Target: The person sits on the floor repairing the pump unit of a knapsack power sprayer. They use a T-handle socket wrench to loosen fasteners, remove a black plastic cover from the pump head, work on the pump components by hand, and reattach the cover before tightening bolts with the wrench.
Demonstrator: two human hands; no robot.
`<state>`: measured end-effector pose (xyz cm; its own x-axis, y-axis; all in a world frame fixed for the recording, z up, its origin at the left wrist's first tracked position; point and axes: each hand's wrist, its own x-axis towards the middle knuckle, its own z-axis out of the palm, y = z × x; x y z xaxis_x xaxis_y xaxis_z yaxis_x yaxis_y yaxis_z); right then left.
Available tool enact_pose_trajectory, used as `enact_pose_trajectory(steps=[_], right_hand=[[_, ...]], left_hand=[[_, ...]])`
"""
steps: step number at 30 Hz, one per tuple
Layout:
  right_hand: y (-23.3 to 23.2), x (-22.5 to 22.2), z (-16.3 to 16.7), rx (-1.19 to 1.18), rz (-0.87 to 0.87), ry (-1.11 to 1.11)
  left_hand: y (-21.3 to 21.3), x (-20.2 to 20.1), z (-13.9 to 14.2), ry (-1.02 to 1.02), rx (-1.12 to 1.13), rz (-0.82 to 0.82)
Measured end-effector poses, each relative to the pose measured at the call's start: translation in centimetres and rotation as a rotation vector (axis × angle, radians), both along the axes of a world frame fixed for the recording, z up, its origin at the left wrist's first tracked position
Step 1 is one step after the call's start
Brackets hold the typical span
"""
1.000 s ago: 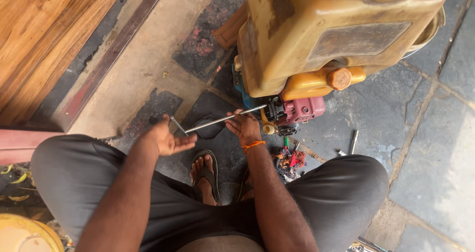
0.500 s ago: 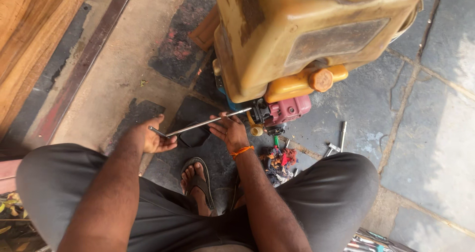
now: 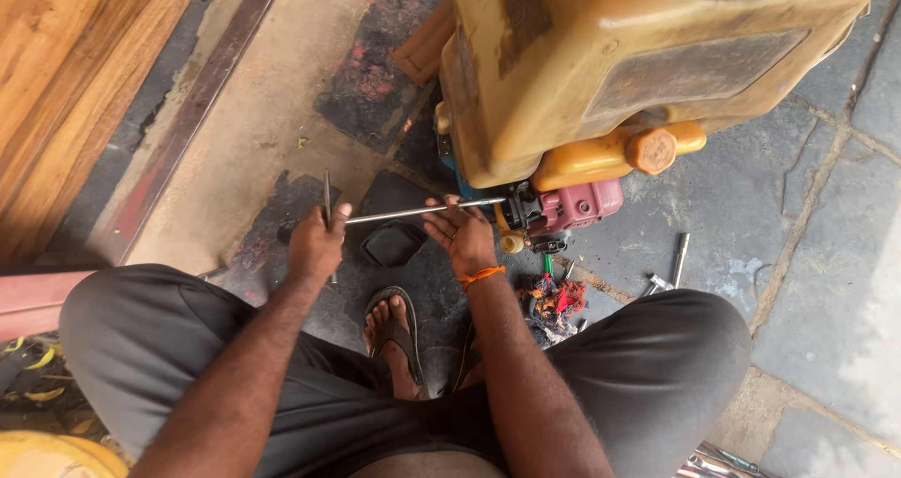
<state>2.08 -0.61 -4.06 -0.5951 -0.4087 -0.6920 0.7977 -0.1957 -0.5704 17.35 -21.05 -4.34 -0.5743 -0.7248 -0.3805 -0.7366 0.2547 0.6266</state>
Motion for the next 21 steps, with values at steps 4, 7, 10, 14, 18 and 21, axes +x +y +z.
enact_pose_trajectory(steps=[4, 7, 10, 14, 18, 21], right_hand=[[0.1, 0.9, 0.3, 0.035, -0.004, -0.011], [0.6, 1.8, 0.3, 0.06, 0.09, -0.033], [1.5, 3.2, 0.3, 0.089, 0.119, -0.058], [3.0, 4.6, 0.5, 0.04, 0.126, -0.059], [4.0, 4.7, 1.0, 0.046, 0.136, -0.033], [4.5, 4.5, 1.4, 0.06, 0.128, -0.031]], left_hand=[[1.3, 1.1, -0.9, -0.007, -0.265, -0.115], [1.9, 2.2, -0.6, -0.061, 0.185, 0.14], [2.5, 3.3, 1.0, -0.211, 0.409, 0.264], [2.7, 4.4, 3.9, -0.222, 0.508, 0.207], [3.6, 4.7, 5.7, -0.269, 0.495, 0.156], [4.3, 4.9, 6.2, -0.233, 0.562, 0.192]])
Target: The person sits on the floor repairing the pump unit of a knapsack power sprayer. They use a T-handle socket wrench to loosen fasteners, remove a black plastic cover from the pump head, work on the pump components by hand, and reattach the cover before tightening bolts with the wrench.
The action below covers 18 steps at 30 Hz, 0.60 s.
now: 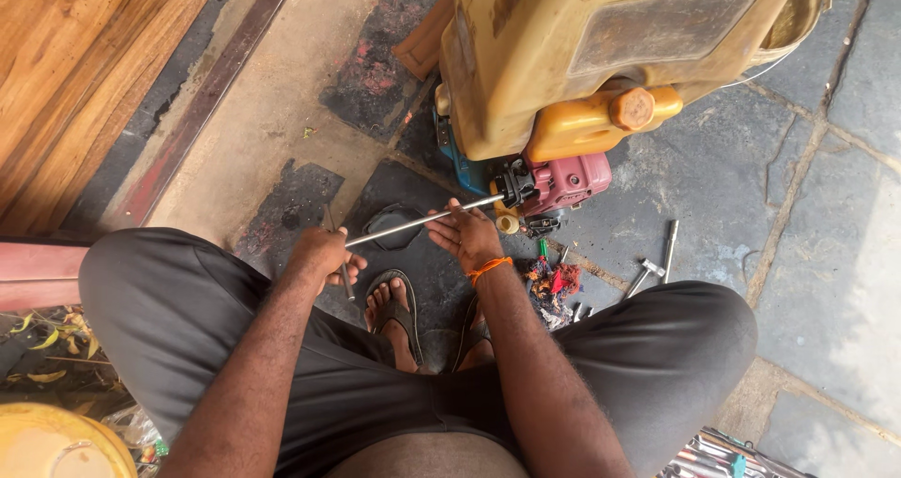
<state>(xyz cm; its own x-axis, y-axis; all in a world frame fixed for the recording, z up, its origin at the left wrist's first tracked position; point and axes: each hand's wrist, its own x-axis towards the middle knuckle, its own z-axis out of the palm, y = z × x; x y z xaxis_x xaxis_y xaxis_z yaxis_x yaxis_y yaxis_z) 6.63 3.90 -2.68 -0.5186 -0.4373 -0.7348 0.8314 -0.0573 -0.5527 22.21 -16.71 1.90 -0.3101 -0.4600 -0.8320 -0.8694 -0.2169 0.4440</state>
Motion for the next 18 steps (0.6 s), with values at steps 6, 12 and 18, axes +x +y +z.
enact_pose_trajectory(steps=[6, 12, 18], right_hand=[[0.3, -0.1, 0.3, 0.009, 0.034, 0.014], [0.2, -0.2, 0.5, -0.002, 0.05, 0.022], [-0.2, -0.4, 0.9, 0.039, 0.012, 0.067]], left_hand=[[0.2, 0.2, 0.1, 0.015, 0.068, -0.003], [0.2, 0.5, 0.7, 0.024, 0.087, 0.003], [0.3, 0.0, 1.8, 0.005, 0.083, -0.022]])
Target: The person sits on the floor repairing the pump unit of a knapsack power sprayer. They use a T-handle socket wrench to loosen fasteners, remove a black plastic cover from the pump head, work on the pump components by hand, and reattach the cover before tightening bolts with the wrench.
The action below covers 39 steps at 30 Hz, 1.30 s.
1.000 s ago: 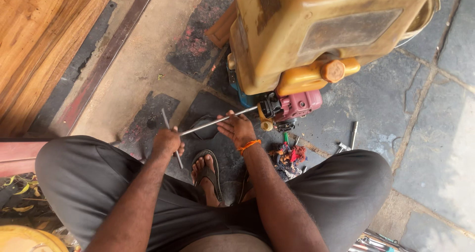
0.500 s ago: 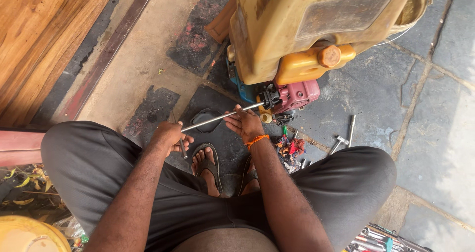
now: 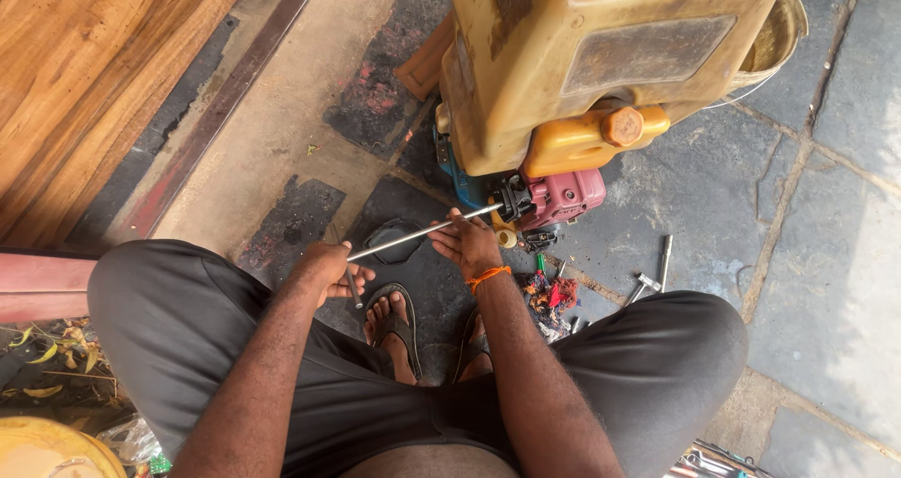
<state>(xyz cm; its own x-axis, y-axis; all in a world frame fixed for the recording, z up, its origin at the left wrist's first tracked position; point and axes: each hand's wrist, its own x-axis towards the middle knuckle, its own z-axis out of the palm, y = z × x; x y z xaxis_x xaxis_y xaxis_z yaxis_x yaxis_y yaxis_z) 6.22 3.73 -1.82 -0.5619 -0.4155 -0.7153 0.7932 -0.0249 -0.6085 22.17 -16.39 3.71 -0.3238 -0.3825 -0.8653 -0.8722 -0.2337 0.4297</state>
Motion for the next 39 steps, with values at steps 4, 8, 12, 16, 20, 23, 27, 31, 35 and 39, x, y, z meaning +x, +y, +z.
enact_pose_trajectory(steps=[4, 8, 12, 16, 20, 23, 27, 31, 35, 39], right_hand=[[-0.2, 0.0, -0.4, 0.06, -0.045, 0.032], [-0.5, 0.3, -1.4, 0.133, -0.098, 0.059], [-0.8, 0.4, -2.6, 0.143, -0.163, 0.099], [-1.0, 0.2, -2.8, 0.18, -0.184, 0.129], [-1.0, 0.1, -1.2, 0.09, -0.161, 0.092], [-1.3, 0.8, 0.6, 0.075, -0.14, -0.018], [-2.3, 2.1, 1.9, -0.031, 0.078, -0.141], [-2.8, 2.4, 1.4, -0.085, 0.097, -0.081], [-2.9, 2.2, 0.4, -0.079, 0.084, -0.069], [-2.9, 2.2, -0.3, -0.11, 0.07, -0.06]], left_hand=[[-0.5, -0.2, -0.5, 0.035, 0.096, 0.077], [-2.0, 0.2, -1.5, 0.177, 0.313, 0.248], [-2.3, 0.3, -2.3, 0.152, 0.31, 0.242], [-2.1, -0.1, -2.0, 0.153, 0.385, 0.277], [-2.4, 0.1, -0.9, 0.188, 0.35, 0.247], [-2.5, 1.0, 0.0, 0.255, 0.127, 0.092], [-0.8, 2.1, 0.2, 0.294, -0.258, -0.269], [-0.1, 2.9, -0.1, 0.303, -0.497, -0.452], [-1.2, 3.4, -0.9, 0.083, 0.128, 0.331], [-1.5, 3.4, -2.9, -0.065, 0.54, 0.364]])
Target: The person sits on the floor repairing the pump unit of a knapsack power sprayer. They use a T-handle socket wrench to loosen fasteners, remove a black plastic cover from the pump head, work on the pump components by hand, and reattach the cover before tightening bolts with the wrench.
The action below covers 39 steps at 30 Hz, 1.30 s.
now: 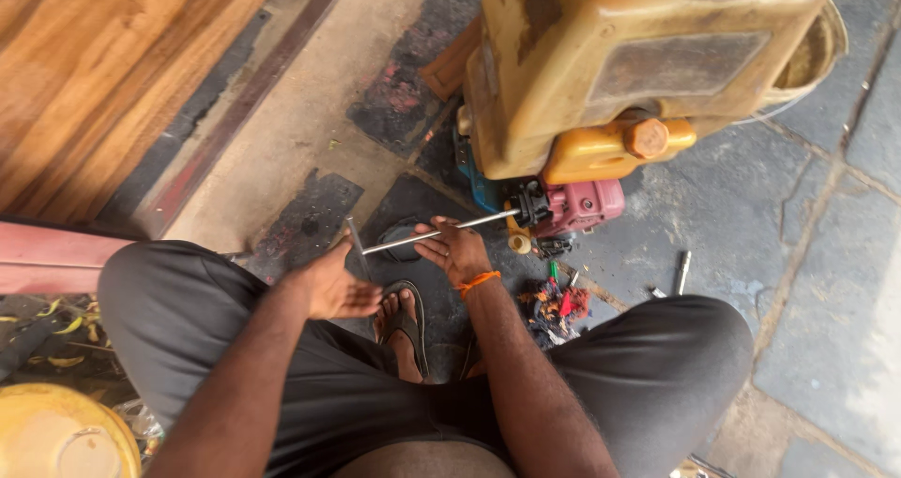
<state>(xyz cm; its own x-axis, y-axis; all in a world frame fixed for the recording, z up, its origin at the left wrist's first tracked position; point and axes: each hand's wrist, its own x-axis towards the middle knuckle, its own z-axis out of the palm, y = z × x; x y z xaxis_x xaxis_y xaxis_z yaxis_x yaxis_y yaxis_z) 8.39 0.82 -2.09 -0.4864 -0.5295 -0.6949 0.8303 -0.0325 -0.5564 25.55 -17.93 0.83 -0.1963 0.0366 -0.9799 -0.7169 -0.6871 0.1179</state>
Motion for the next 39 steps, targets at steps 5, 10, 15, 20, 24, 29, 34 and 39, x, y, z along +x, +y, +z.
enact_pose_trajectory(steps=[5, 10, 15, 20, 24, 29, 34, 39], right_hand=[[0.2, -0.3, -0.3, -0.044, -0.023, -0.012], [0.7, -0.8, -0.1, -0.034, -0.03, -0.039], [0.8, -1.2, 0.5, -0.02, -0.036, -0.06], [0.9, -1.0, 0.4, -0.039, -0.026, -0.05], [1.2, -1.1, -0.5, -0.014, 0.016, -0.038], [1.3, -1.3, -1.3, -0.09, 0.031, 0.0], [1.0, -1.3, -1.0, -0.064, -0.02, -0.029], [0.7, -1.4, -0.7, -0.026, -0.021, -0.036]], left_hand=[[-0.1, -1.5, -1.9, 0.339, -0.032, 0.086], [0.6, -1.5, 0.0, 0.323, -0.673, -0.429], [-0.9, -2.0, 2.6, 0.337, -0.539, -0.515], [-4.5, -2.6, 1.1, 0.298, -0.185, -0.604], [-2.8, -1.4, -3.3, 0.413, -0.418, -0.76], [-1.6, -0.9, -4.6, 0.553, -0.951, -1.001], [-1.7, -1.6, 0.4, -0.004, -0.403, -0.316], [-0.5, -3.0, 1.8, -0.03, 0.074, -0.259]])
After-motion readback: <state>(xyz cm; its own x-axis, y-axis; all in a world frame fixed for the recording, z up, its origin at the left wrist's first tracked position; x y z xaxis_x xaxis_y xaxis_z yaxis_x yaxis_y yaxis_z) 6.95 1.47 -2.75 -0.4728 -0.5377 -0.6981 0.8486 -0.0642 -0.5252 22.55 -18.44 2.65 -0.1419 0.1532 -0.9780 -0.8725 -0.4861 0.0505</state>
